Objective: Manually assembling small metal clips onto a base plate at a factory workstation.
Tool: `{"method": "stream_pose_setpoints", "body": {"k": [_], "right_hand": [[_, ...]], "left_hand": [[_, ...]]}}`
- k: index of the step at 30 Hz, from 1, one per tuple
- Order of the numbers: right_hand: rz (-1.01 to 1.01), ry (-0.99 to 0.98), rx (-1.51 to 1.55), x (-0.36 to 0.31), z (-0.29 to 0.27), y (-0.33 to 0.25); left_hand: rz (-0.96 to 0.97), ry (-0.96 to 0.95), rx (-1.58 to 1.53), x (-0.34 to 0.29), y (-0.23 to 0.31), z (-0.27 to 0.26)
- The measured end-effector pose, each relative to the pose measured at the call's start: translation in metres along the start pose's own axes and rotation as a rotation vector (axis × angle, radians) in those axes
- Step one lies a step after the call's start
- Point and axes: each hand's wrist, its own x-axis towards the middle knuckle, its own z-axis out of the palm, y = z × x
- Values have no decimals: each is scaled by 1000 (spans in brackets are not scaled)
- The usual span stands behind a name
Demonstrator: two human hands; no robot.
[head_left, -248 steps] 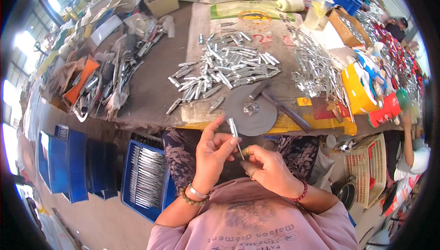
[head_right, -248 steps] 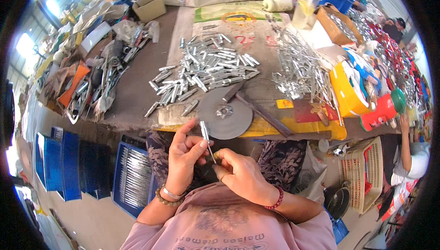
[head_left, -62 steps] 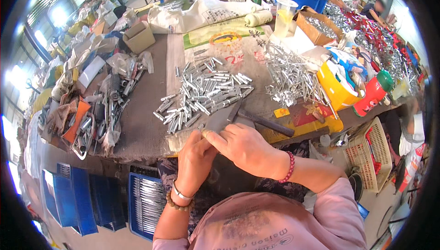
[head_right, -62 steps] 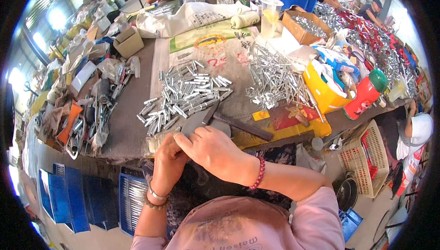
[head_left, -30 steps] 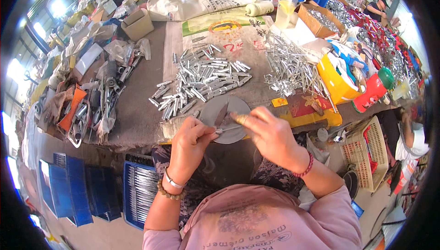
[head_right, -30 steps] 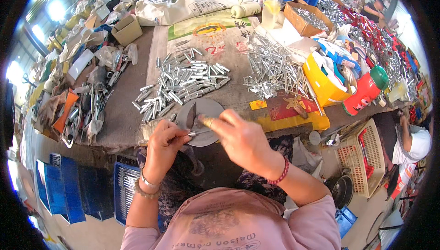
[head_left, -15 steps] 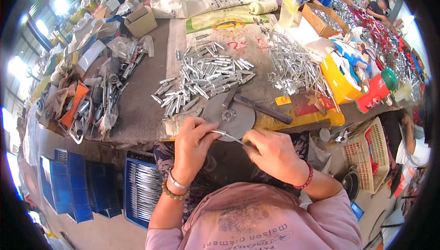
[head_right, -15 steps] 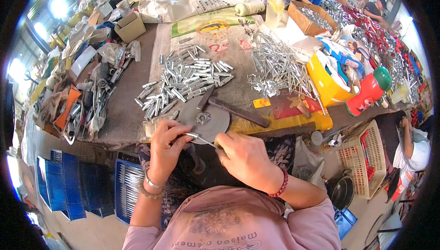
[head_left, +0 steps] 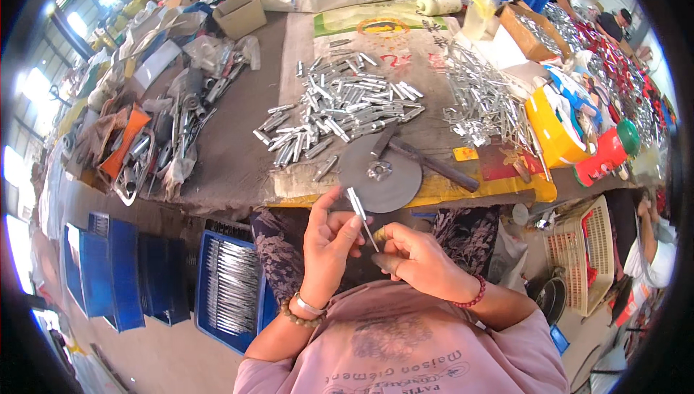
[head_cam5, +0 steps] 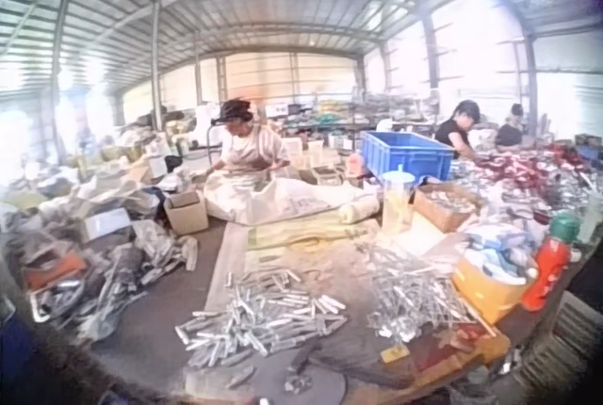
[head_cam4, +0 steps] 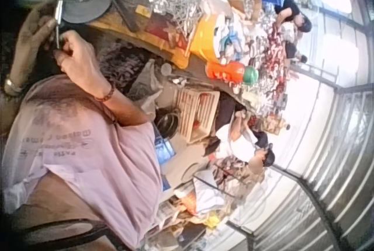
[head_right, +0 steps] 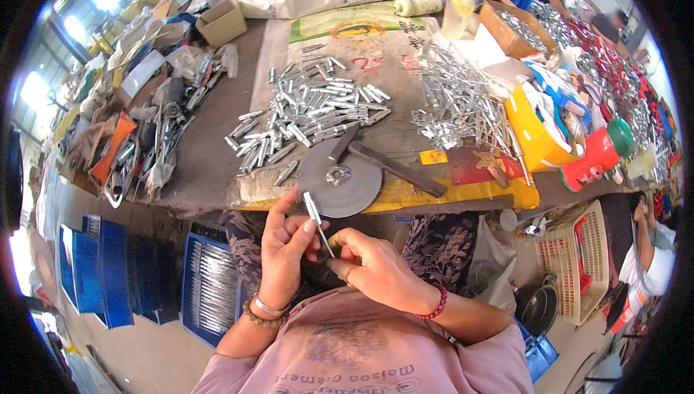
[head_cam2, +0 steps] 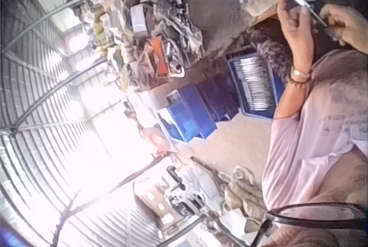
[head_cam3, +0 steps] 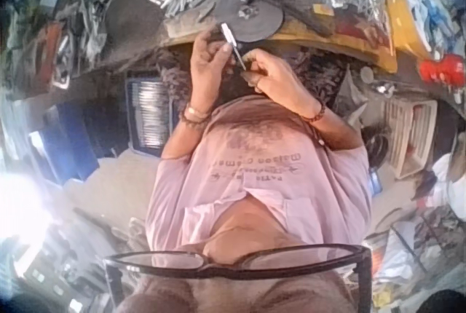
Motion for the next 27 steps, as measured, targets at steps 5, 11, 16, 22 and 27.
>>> {"method": "stream_pose_setpoints", "body": {"k": [5, 11, 16, 22, 27], "right_hand": [[-102, 7, -102, 3, 8, 0], [-299, 278, -42, 20, -21, 3], [-235, 368, 8, 35, -43, 6], [-215, 361, 16, 38, -36, -1], [-219, 363, 21, 37, -41, 8]], "left_hand": [[37, 40, -51, -7, 12, -17], [131, 372, -54, -24, 7, -102], [3, 850, 55, -52, -47, -229], [-224, 1069, 134, -86, -135, -379], [-228, 1091, 210, -75, -140, -417]]}}
